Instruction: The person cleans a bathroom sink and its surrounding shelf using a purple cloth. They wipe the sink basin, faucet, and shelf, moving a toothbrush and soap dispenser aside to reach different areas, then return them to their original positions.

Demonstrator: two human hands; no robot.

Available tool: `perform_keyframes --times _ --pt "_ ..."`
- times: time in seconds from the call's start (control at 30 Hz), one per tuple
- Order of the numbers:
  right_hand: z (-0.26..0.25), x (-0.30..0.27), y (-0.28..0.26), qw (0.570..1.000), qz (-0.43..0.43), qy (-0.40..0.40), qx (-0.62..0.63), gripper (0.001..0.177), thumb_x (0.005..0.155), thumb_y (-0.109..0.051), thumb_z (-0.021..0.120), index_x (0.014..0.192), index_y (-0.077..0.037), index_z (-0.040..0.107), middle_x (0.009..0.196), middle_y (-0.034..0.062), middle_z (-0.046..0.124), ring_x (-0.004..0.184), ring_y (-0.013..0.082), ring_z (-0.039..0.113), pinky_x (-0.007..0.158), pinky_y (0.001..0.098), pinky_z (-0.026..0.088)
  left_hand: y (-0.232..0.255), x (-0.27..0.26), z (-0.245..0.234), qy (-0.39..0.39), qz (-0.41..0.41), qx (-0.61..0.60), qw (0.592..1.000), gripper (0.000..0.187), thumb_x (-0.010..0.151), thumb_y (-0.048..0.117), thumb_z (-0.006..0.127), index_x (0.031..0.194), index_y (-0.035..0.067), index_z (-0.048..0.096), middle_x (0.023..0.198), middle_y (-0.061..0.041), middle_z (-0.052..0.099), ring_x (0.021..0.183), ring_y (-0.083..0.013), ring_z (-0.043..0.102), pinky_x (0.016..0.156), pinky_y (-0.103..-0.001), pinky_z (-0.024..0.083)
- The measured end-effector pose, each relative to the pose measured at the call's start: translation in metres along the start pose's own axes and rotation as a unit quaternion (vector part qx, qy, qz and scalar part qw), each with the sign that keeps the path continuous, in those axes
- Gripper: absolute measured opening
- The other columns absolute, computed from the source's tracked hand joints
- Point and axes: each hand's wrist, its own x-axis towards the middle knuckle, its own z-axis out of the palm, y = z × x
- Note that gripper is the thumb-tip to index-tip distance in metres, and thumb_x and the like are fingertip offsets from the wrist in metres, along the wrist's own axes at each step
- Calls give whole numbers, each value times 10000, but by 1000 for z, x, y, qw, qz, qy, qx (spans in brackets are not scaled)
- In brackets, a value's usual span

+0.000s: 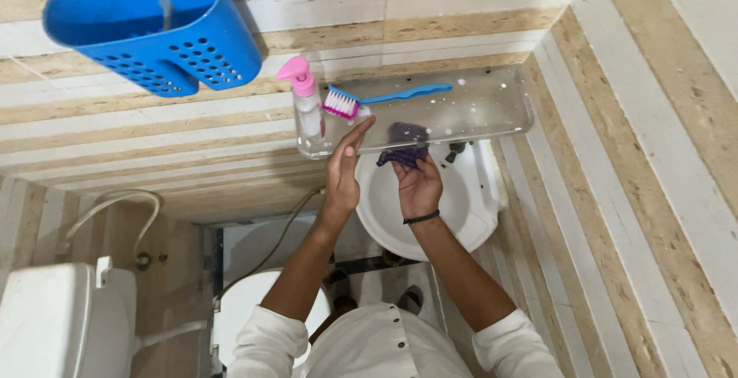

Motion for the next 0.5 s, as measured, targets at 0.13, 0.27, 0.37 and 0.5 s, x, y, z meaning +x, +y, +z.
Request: perform_keyframes --times 0.13,0.27,0.37,0.5 --pt "6 2 15 1000 15 6 -2 453 943 -103 476 1375 21 527 1289 142 662 1196 258 657 1074 428 528 4 0 -12 -3 5 32 999 575 1167 355 298 1461 -100 494 1519 -278 528 1493 -377 463 1296 -482 323" --pt "18 2 28 1000 31 0 0 472 941 -112 471 1392 18 524 1305 151 661 1200 268 657 1062 432 533 13 0 -23 2 2 55 998 584 1171 365 293 1456 -100 499 1510 -288 536 1484 -385 472 1290 -484 326" --pt "25 2 36 999 47 -5 -7 479 940 -113 465 1397 19 524 1310 157 662 1199 270 660 1056 427 535 18 -1 -31 11 2 70 998 594 1169 374 286 1453 -99 506 1502 -291 544 1479 -385 482 1284 -484 341" --pt "29 2 49 998 64 -14 -4 469 936 -125 456 1377 17 529 1290 161 672 1173 270 674 1050 421 541 20 -2 -42 21 23 69 997 599 1168 379 285 1458 -97 503 1495 -287 552 1475 -377 492 1286 -483 344"
